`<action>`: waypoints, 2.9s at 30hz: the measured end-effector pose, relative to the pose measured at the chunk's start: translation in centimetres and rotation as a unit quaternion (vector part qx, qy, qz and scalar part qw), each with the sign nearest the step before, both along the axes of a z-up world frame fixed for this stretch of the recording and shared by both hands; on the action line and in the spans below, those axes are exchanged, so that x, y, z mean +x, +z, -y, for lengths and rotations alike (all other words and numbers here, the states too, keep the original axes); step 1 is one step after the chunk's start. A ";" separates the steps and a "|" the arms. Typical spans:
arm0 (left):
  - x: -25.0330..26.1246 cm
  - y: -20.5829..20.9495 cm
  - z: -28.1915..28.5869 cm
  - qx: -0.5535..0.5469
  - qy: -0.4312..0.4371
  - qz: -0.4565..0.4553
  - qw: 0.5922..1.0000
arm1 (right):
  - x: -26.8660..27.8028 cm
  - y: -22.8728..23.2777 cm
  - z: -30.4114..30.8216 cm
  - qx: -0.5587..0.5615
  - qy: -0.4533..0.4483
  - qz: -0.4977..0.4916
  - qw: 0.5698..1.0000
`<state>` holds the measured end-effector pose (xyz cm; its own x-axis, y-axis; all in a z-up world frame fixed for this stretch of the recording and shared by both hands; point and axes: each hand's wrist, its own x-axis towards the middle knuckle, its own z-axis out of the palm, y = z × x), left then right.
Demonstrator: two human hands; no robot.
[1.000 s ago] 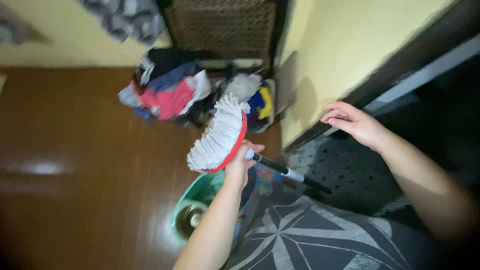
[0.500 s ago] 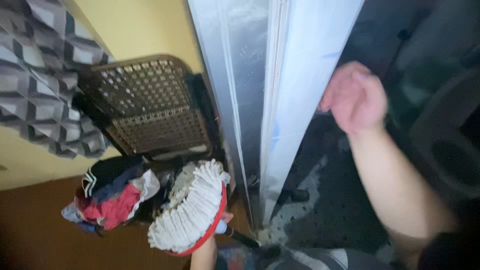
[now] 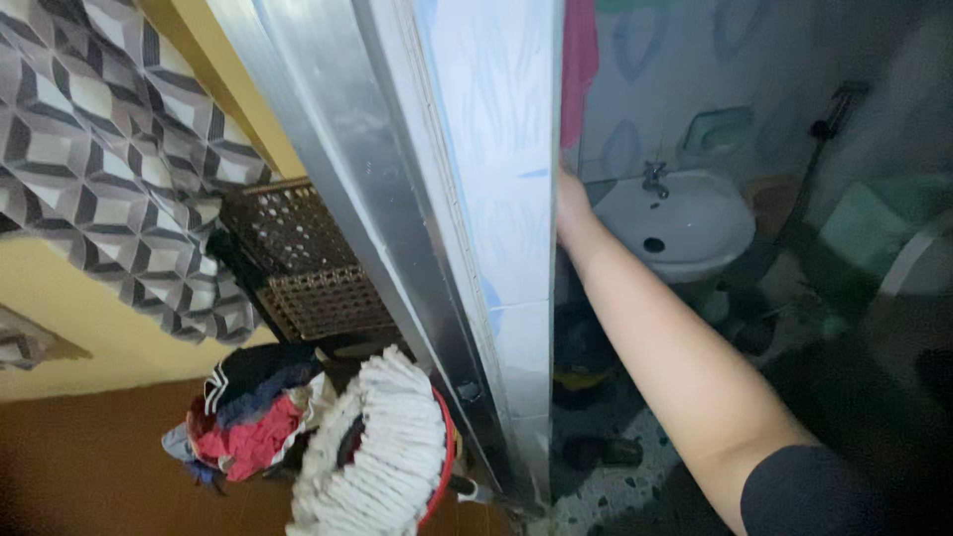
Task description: The person carries a mop bucket into a bathroom, empties it into a toilet, then washes and rinses the mop head in a sink.
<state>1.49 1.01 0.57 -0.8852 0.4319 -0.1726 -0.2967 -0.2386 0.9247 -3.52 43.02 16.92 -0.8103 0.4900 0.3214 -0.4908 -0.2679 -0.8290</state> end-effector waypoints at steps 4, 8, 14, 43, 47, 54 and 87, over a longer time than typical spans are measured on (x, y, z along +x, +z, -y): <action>0.8 1.5 -2.6 -0.016 -0.022 -0.012 1.000 | 1.1 3.8 2.6 0.074 -0.090 -0.024 0.993; 2.9 0.4 -1.7 -0.030 -0.046 -0.034 0.998 | 2.9 4.6 3.6 0.245 -0.107 -0.019 0.963; 6.5 1.0 -3.8 -0.055 -0.109 -0.096 0.988 | 7.7 1.8 4.7 0.253 -0.093 -0.045 0.962; 21.9 4.2 -30.2 0.160 -0.462 -0.318 0.812 | 48.9 -8.2 1.6 -0.180 -0.227 0.351 0.891; 22.2 0.6 -39.3 0.114 -0.410 -0.511 0.747 | 50.6 -8.2 -7.5 -0.161 -0.276 0.388 0.864; 18.4 -4.6 -51.5 0.041 -0.405 -0.393 0.825 | 45.5 -10.3 -21.5 -0.127 -0.203 0.436 0.868; -6.9 -20.7 -73.7 0.074 -0.187 0.378 0.903 | 12.0 -29.6 -58.2 -0.206 0.086 0.584 0.781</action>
<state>-5.42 74.71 -20.10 -0.3247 0.7443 -0.5836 -0.9162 -0.0944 0.3894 8.48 101.25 -12.71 -0.4981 0.2086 -0.8417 0.6074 -0.6088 -0.5104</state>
